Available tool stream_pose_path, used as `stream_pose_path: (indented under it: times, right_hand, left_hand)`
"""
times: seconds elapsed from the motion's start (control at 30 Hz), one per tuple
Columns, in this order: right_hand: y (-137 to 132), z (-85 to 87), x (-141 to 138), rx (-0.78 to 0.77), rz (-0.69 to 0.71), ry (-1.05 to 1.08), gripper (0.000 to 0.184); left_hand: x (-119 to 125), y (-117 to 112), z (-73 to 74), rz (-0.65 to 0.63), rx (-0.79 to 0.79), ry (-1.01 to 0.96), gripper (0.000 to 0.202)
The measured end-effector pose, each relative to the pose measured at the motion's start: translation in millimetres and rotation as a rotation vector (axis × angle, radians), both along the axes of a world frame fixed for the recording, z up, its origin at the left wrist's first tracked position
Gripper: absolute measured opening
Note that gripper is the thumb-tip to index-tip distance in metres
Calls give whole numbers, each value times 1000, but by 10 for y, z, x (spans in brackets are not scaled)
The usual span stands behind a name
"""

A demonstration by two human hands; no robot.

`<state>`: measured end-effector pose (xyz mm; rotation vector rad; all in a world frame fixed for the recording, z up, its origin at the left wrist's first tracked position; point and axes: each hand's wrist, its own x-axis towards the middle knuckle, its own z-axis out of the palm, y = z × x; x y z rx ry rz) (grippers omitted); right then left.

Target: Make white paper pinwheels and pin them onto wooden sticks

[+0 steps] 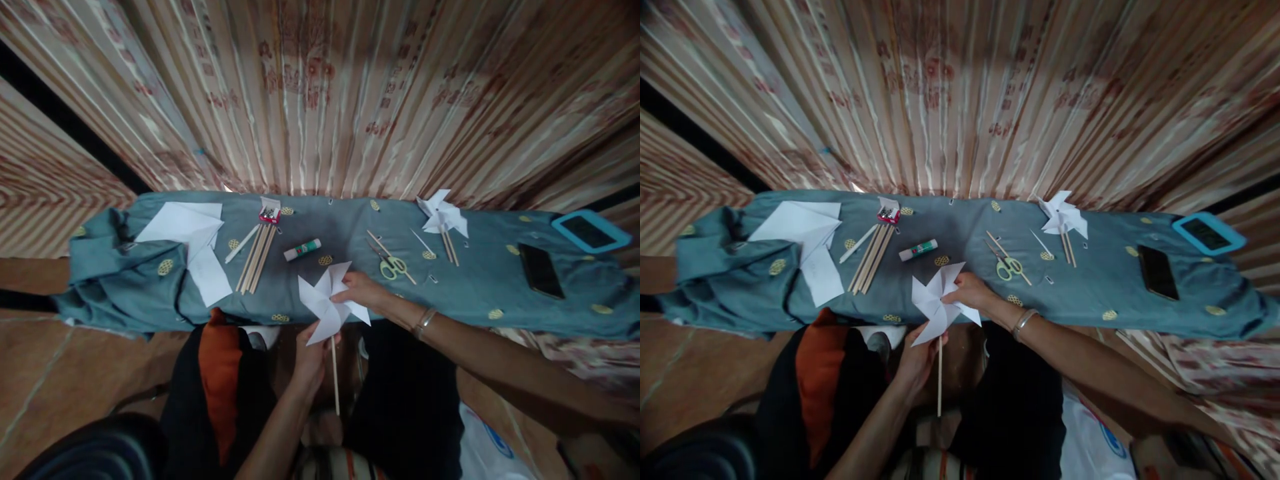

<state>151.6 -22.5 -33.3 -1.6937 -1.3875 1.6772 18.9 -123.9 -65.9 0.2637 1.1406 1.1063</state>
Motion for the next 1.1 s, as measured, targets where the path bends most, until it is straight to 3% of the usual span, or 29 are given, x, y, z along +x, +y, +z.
stream_pose_path:
  times: [0.37,0.73,1.1]
  right_hand:
    - [23,160,2,203,199,-512,24]
    - [69,160,-1,237,317,-619,26]
    - [202,154,-17,225,438,-673,22]
  left_hand:
    - [31,-44,-74,21,-115,-237,34]
    - [47,-27,-134,25,-123,-286,36]
    - [60,19,-43,3,-154,-254,35]
